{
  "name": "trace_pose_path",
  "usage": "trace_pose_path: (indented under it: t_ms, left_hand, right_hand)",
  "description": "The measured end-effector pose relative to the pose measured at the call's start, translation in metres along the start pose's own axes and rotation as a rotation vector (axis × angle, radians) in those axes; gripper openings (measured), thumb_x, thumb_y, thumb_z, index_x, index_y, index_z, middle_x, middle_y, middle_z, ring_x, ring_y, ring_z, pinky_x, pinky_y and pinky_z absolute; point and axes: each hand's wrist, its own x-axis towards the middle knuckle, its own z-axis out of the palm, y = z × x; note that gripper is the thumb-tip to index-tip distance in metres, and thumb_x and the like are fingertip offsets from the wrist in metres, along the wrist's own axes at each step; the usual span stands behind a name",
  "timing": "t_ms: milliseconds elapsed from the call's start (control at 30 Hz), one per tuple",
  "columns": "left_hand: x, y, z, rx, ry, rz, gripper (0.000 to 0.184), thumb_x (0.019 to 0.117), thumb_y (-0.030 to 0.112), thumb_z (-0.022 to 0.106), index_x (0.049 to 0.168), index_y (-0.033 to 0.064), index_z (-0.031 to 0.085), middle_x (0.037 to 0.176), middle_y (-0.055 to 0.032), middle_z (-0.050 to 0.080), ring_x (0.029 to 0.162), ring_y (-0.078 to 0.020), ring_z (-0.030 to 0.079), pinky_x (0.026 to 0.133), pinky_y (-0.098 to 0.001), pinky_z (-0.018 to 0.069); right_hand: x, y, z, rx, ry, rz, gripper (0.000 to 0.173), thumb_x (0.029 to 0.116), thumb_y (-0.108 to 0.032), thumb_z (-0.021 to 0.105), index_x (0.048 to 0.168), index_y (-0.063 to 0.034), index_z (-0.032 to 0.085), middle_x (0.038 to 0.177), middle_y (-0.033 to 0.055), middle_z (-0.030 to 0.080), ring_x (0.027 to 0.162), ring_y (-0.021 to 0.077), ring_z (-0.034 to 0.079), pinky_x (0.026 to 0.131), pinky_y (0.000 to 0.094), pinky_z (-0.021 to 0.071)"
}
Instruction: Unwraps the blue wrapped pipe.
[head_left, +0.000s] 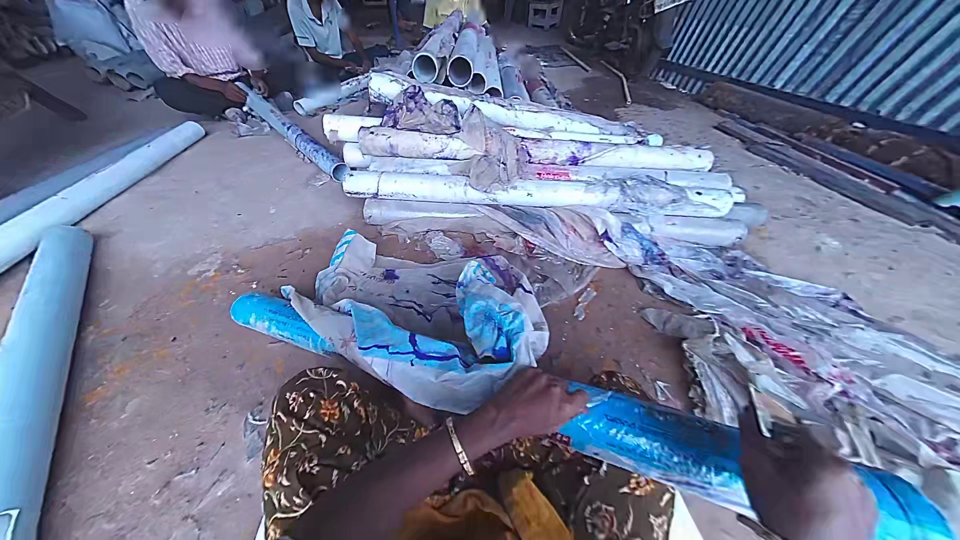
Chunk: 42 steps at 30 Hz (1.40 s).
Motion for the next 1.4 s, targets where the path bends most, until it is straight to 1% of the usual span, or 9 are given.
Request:
trace_pose_path:
  t_ms: [67,167,400,600,1033,1133,1233,1333,1400]
  left_hand:
    - [0.002,0.005,-0.006,-0.031,-0.103,-0.078,0.033,0.1066,0.021,0.048,0.099,-0.0025,0.070,0.077,-0.0214,0.069,0.075,-0.0395,0.072,0.066,-0.0519,0.0553]
    - [0.006,0.011,-0.016,-0.065,-0.240,-0.156,0.036,0.1088,0.022,0.043,0.107,-0.0034,0.068,0.083,-0.0251,0.069,0.082,-0.0449,0.071,0.071,-0.0570,0.0533]
    - [-0.001,0.014,-0.023,-0.092,-0.262,-0.201,0.037,0.1087,0.022,0.043,0.101,-0.0053,0.067,0.076,-0.0241,0.067,0.077,-0.0435,0.071,0.067,-0.0548,0.0520]
    - [-0.021,0.006,-0.036,-0.261,-0.307,-0.336,0.039,0.1095,0.022,0.042,0.099,-0.0074,0.065,0.076,-0.0246,0.064,0.078,-0.0430,0.068,0.071,-0.0548,0.0500]
    - [-0.086,-0.010,-0.062,-0.652,0.137,-0.567,0.033,0.1035,0.013,0.046,0.073,0.0057,0.055,0.061,0.0094,0.037,0.056,0.0042,0.037,0.056,-0.0145,0.0302]
    - [-0.080,-0.018,-0.062,-0.416,0.168,-0.495,0.035,0.1038,0.019,0.046,0.078,0.0003,0.060,0.058,0.0000,0.041,0.053,-0.0100,0.043,0.054,-0.0280,0.0361]
    - [-0.072,-0.019,-0.064,-0.236,0.125,-0.431,0.041,0.1017,0.031,0.050,0.091,-0.0054,0.066,0.061,-0.0148,0.056,0.057,-0.0323,0.059,0.055,-0.0487,0.0457]
    - [-0.071,-0.015,-0.071,-0.187,-0.026,-0.453,0.069,0.0910,0.059,0.063,0.118,-0.0052,0.065,0.071,-0.0194,0.065,0.065,-0.0396,0.066,0.062,-0.0558,0.0507]
    - [-0.063,-0.010,-0.083,-0.167,-0.217,-0.513,0.076,0.0905,0.055,0.069,0.140,-0.0010,0.056,0.086,-0.0240,0.071,0.082,-0.0445,0.069,0.076,-0.0600,0.0522]
  right_hand:
    - [-0.015,-0.038,0.022,0.000,-0.135,-0.020,0.028,0.0974,-0.011,0.059,0.116,0.0073,0.070,0.088,0.0338,0.068,0.084,0.0568,0.066,0.070,0.0721,0.0445]
    - [-0.020,-0.071,0.048,-0.201,-0.262,0.102,0.026,0.1014,-0.014,0.054,0.116,-0.0010,0.072,0.096,0.0278,0.073,0.096,0.0495,0.070,0.080,0.0652,0.0494]
    - [-0.028,-0.062,0.083,-0.347,-0.003,-0.081,0.021,0.0977,-0.009,0.057,0.096,0.0058,0.072,0.079,0.0258,0.071,0.080,0.0437,0.073,0.075,0.0559,0.0534]
    - [-0.033,-0.059,0.090,-0.365,0.085,-0.137,0.019,0.0930,-0.010,0.061,0.093,0.0058,0.073,0.073,0.0245,0.070,0.073,0.0436,0.072,0.069,0.0542,0.0534]
    - [-0.031,-0.065,0.079,-0.300,-0.055,-0.106,0.017,0.0934,-0.008,0.062,0.095,0.0063,0.072,0.084,0.0295,0.071,0.083,0.0488,0.071,0.075,0.0609,0.0515]
    - [-0.027,-0.070,0.062,-0.261,-0.168,-0.051,0.021,0.0972,-0.011,0.058,0.096,0.0066,0.071,0.090,0.0309,0.071,0.089,0.0512,0.070,0.075,0.0637,0.0503]
    - [-0.030,-0.065,0.041,-0.089,-0.075,-0.091,0.021,0.0931,-0.011,0.063,0.087,0.0086,0.069,0.077,0.0296,0.068,0.076,0.0513,0.069,0.063,0.0649,0.0472]
    - [-0.048,-0.054,0.019,0.106,-0.204,-0.096,0.034,0.0948,-0.026,0.065,0.088,0.0065,0.065,0.063,0.0110,0.054,0.057,0.0260,0.053,0.056,0.0474,0.0415]
    - [-0.066,-0.044,0.011,0.306,-0.518,0.014,0.035,0.0954,-0.026,0.061,0.110,0.0054,0.061,0.072,0.0024,0.051,0.060,0.0127,0.049,0.059,0.0363,0.0433]
